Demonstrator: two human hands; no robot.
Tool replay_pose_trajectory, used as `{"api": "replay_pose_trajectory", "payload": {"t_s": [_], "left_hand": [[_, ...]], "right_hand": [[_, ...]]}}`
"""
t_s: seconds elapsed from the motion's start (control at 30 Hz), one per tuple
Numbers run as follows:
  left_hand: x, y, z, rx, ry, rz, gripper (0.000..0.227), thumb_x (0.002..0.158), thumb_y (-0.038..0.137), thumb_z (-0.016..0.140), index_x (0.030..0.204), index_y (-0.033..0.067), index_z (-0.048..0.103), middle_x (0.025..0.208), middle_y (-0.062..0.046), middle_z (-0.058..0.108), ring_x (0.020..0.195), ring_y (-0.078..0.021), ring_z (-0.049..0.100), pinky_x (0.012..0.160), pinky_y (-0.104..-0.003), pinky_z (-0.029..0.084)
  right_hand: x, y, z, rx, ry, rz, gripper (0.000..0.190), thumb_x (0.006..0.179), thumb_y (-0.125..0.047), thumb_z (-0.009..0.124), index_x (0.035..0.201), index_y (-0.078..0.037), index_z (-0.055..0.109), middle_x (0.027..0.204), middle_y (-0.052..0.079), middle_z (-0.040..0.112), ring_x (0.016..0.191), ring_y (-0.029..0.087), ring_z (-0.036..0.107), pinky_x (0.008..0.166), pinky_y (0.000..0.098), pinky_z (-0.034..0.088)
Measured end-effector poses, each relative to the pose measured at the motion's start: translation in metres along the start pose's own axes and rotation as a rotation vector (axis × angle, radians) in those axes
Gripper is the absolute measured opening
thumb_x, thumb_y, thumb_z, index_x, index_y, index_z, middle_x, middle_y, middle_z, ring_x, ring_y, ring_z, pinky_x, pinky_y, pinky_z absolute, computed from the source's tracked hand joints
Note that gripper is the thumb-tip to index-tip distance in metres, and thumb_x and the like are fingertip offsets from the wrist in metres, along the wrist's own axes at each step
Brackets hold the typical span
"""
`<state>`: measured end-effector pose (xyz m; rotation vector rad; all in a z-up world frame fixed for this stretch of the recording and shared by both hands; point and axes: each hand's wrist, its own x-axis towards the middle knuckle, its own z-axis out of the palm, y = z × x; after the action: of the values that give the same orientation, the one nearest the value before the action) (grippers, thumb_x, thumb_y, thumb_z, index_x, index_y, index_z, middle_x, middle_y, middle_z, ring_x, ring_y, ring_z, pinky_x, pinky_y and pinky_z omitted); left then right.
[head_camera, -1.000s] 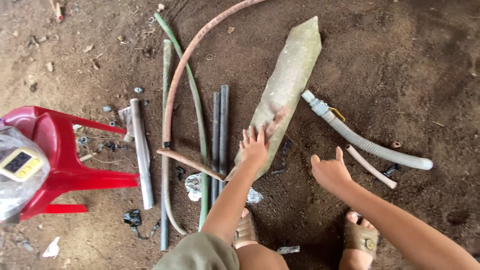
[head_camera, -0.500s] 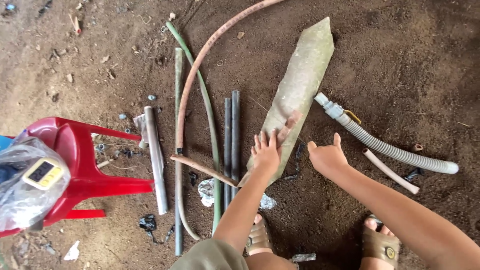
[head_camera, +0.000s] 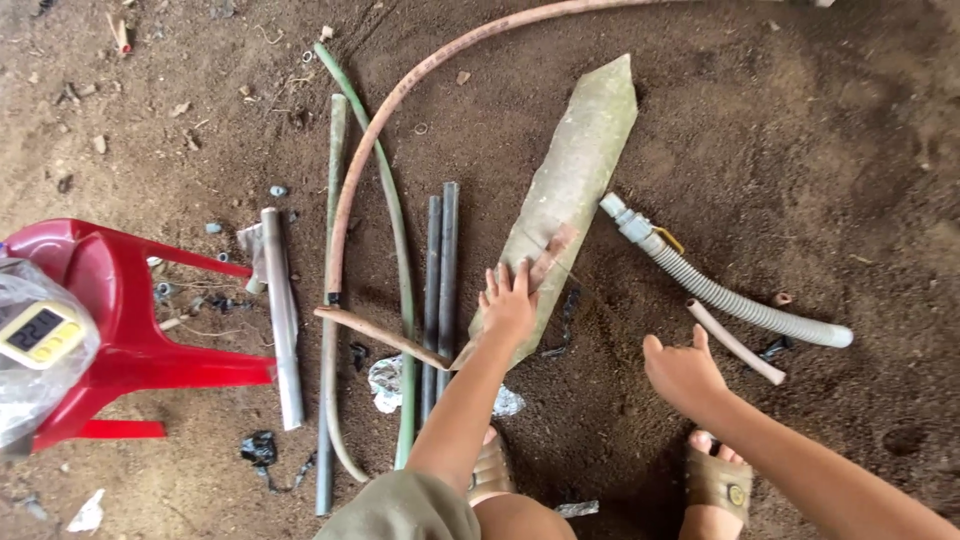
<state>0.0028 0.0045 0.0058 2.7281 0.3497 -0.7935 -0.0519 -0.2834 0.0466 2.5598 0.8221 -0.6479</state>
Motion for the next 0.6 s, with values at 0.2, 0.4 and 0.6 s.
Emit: {"api": "replay_pose_trajectory", "payload": {"t_s": [0.2, 0.4, 0.6], "left_hand": [[0.000, 0.000, 0.000, 0.015, 0.005, -0.007, 0.072, 0.115, 0.048, 0.037, 0.175, 0.0281, 0.004, 0.180, -0.020, 0.014, 0.167, -0.0416, 0.005, 0.130, -0.061, 0.022], [-0.004, 0.005, -0.003, 0.037, 0.008, -0.017, 0.071, 0.115, 0.046, 0.037, 0.175, 0.0267, 0.005, 0.180, -0.020, 0.015, 0.167, -0.0410, 0.006, 0.130, -0.060, 0.024], [0.001, 0.004, 0.000, 0.049, -0.007, -0.025, 0.071, 0.115, 0.047, 0.037, 0.175, 0.0276, 0.005, 0.180, -0.020, 0.014, 0.167, -0.0412, 0.005, 0.130, -0.060, 0.024]], "right_hand": [[0.008, 0.004, -0.028, 0.090, -0.026, -0.002, 0.015, 0.097, -0.007, 0.051, 0.109, -0.014, 0.050, 0.082, 0.006, 0.077, 0.083, 0.028, 0.079, 0.127, 0.0710, 0.024], [0.056, -0.007, -0.059, 0.239, -0.019, -0.028, 0.031, 0.098, -0.001, 0.049, 0.129, -0.005, 0.054, 0.080, 0.007, 0.077, 0.082, 0.028, 0.080, 0.130, 0.0686, 0.013], [0.092, -0.006, -0.059, 0.315, -0.021, -0.039, 0.029, 0.101, -0.003, 0.046, 0.128, -0.005, 0.055, 0.079, 0.010, 0.076, 0.080, 0.033, 0.078, 0.131, 0.0693, 0.010]]}}
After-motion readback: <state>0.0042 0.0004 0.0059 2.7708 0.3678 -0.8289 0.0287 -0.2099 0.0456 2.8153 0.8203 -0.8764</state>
